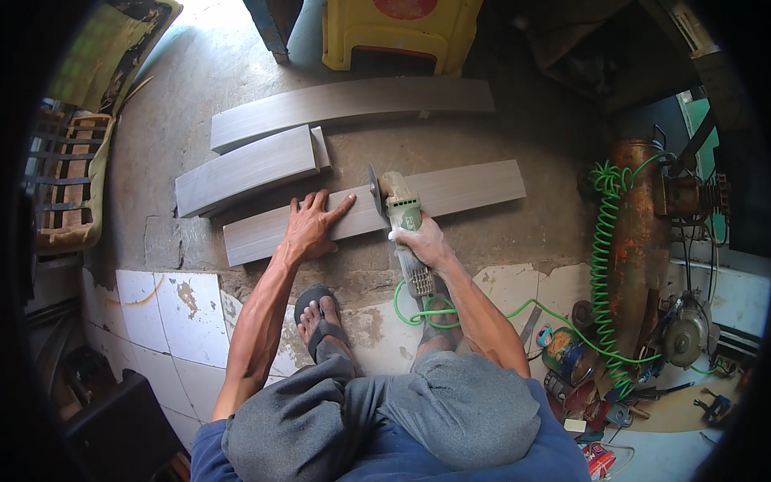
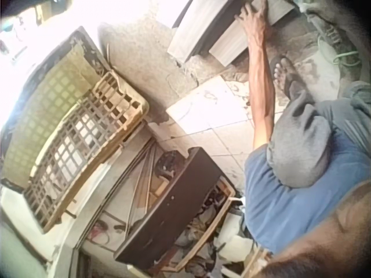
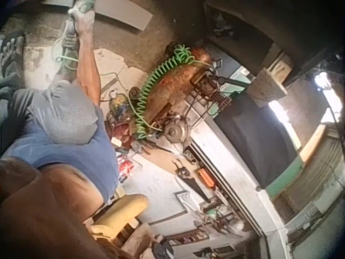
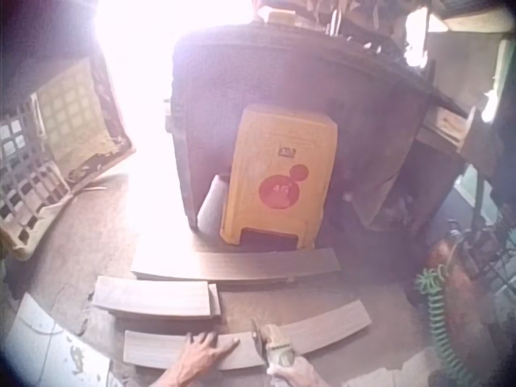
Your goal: The person measures and marks metal pieces using a square and chalk, and then uses a hand-held angle grinder to cut the metal pieces.
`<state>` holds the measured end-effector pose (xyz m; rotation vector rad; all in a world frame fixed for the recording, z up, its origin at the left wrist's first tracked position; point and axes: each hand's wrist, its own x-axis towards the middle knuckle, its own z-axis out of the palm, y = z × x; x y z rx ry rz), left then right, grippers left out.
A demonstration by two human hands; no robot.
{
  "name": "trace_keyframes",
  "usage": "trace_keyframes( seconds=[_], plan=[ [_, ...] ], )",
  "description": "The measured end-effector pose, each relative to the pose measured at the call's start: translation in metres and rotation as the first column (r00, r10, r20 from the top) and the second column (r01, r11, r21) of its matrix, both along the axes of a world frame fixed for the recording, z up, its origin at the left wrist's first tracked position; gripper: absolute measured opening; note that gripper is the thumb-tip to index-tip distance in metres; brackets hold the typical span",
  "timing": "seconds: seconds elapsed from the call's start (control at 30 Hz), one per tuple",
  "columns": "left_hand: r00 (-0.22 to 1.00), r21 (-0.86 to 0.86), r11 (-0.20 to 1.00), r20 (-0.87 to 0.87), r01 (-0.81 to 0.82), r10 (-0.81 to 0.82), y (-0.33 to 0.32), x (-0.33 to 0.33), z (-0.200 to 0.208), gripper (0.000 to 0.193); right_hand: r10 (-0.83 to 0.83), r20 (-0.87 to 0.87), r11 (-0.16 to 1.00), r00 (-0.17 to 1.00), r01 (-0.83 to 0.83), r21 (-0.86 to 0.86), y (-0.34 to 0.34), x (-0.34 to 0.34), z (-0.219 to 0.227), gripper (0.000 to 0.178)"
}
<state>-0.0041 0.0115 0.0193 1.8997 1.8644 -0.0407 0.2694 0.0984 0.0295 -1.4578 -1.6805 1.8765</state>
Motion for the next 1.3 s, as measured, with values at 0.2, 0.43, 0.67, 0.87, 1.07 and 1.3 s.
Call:
trace_keyframes(
  seconds=[0.2,0.43,0.67,0.87,1.07,1.3],
  plan=[
    [1.0,-0.016,1.0,0.015,-0.001,0.001,0.003,-0.003,0.002,0.122,-0.017,0.072,1.0,0.997,0.018,-0.019,-0.008,0.003,0.005,0.065],
    [1.0,-0.029,1.0,0.009,0.009,-0.009,0.004,-0.005,0.002,0.124,-0.006,0.112,1.0,0.994,0.004,0.017,-0.017,0.006,0.019,0.07],
    [0.999,-0.034,0.999,0.037,0.019,-0.017,0.006,-0.007,0.003,0.127,-0.015,0.101,1.0,0.995,0.017,-0.019,-0.026,0.014,0.015,0.069],
    [0.999,-0.068,0.997,0.034,0.031,-0.028,0.008,-0.008,0.005,0.129,-0.001,0.069,0.999,0.998,-0.001,0.038,-0.03,0.016,0.018,0.055],
    [0.999,-0.097,0.994,0.036,0.043,-0.039,0.012,-0.012,0.004,0.13,0.013,0.092,1.0,0.996,-0.012,-0.006,-0.032,0.019,0.022,0.054],
    [0.998,-0.119,0.992,0.052,0.043,-0.037,0.015,-0.014,0.007,0.131,0.057,0.139,0.997,0.989,-0.049,-0.058,-0.033,0.025,0.021,0.058]
  ],
)
